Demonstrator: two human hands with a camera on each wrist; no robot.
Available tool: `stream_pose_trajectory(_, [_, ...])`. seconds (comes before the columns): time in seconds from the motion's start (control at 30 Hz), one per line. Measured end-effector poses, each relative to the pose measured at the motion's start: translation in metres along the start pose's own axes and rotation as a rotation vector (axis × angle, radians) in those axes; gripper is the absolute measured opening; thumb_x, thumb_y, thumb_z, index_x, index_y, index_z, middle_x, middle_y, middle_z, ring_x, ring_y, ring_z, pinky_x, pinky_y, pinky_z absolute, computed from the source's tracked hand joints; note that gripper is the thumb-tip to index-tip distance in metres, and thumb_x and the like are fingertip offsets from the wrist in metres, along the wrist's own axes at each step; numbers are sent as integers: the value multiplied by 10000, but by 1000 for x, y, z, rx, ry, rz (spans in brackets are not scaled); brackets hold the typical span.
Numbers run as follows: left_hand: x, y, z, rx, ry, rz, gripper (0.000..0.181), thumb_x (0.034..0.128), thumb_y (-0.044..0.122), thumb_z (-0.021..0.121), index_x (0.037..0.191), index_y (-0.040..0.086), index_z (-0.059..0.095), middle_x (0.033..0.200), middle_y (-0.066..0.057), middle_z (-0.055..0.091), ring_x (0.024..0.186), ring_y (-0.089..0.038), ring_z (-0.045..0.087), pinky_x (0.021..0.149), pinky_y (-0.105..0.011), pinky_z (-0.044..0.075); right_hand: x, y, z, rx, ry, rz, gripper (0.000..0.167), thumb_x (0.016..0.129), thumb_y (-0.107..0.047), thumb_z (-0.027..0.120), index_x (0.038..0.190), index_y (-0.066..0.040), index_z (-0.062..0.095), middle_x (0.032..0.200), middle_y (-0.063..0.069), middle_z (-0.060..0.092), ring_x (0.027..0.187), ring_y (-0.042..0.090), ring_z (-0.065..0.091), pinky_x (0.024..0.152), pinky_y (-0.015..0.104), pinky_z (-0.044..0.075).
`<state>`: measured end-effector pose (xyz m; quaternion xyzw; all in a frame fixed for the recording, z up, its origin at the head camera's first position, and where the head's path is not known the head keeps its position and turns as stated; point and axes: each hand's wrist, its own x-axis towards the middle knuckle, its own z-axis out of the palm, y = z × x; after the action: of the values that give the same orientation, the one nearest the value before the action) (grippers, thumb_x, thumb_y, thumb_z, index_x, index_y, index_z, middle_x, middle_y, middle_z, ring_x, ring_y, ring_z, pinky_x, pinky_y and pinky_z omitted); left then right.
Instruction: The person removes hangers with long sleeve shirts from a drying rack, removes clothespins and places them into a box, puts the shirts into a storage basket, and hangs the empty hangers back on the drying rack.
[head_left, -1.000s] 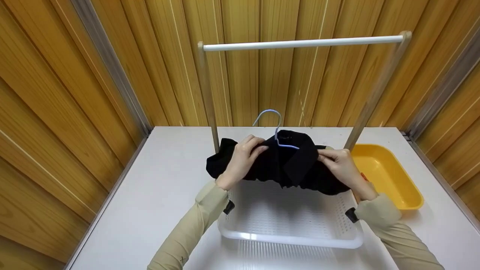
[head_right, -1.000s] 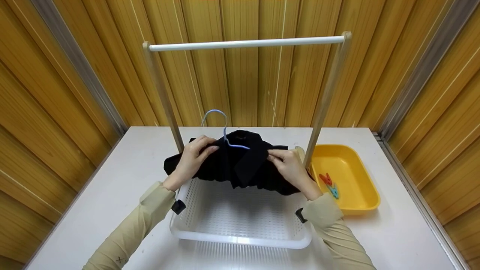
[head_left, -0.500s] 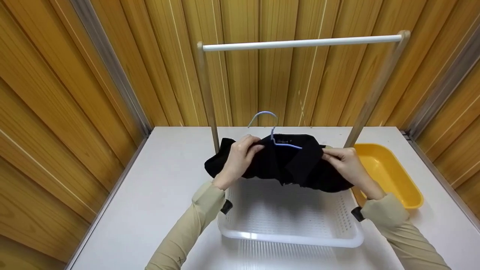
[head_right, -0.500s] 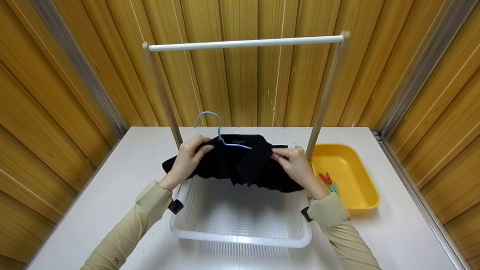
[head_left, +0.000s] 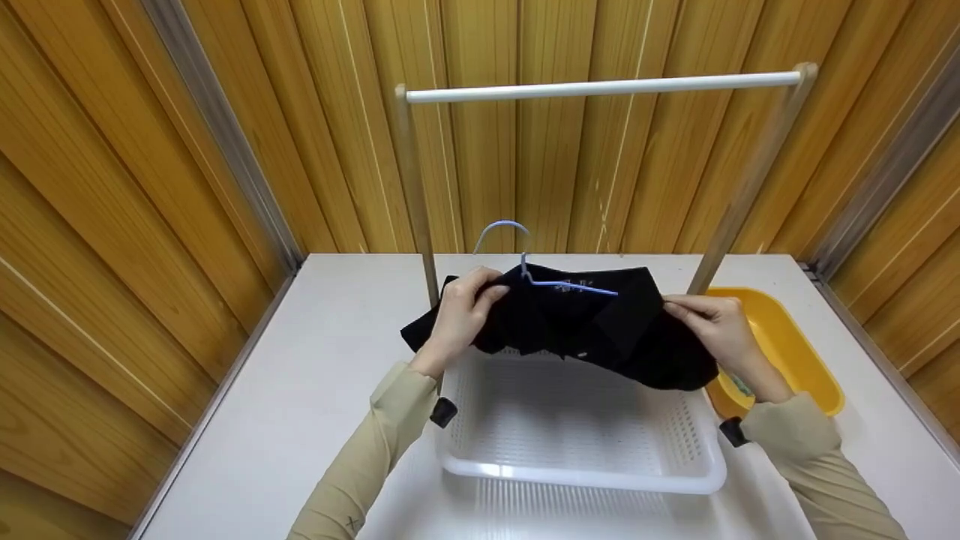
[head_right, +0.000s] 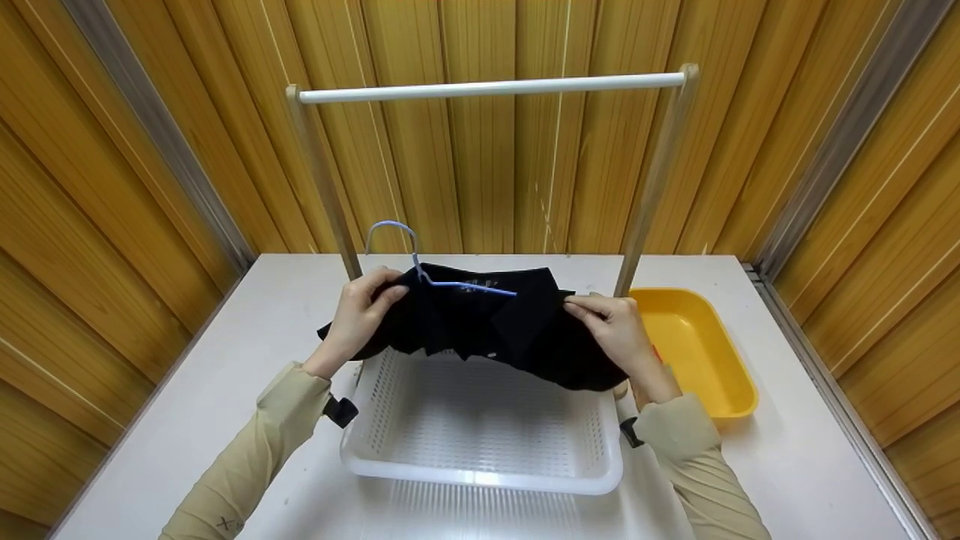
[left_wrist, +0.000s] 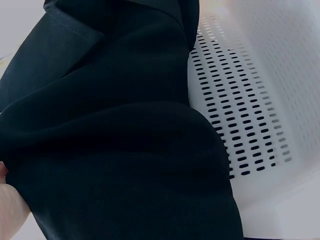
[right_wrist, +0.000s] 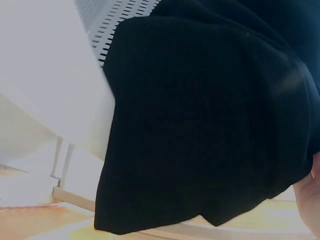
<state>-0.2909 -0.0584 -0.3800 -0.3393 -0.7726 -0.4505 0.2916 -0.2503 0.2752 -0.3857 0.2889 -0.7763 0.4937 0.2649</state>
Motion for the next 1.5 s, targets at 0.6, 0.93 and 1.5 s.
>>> stream_pose_trajectory(0.6, [-4, -4, -5, -24, -21, -148, 60, 850, 45, 613, 873, -6, 634, 846, -48, 635, 800, -141, 575, 730, -274, 433, -10, 17, -7, 68, 53, 27, 117, 754, 234, 556, 830, 175, 623, 784, 145, 657, 697, 64, 606, 611, 158, 463])
stream_pose_trajectory(0.93, [-3, -4, -1, -10, -31, -107, 71, 857, 59, 607, 876, -4, 633, 848, -45, 631, 802, -143, 578, 729, -269, 436, 1, -1, -6, -11, 70, 89, 182, 876, 91, 508, 1024, 129, 606, 942, 259, 612, 828, 147, 623, 698, 197, 465])
stream_pose_trajectory(1.5, [-3, -2, 2, -5, -6, -111, 57, 853, 52, 612, 868, 2, 635, 840, -41, 632, 789, -134, 580, 713, -268, 441, 14, -26, 30, -177, 110, 135, 526, 726, -50, 754, 1202, 2, 536, 1142, 122, 557, 958, 265, 537, 800, 232, 416])
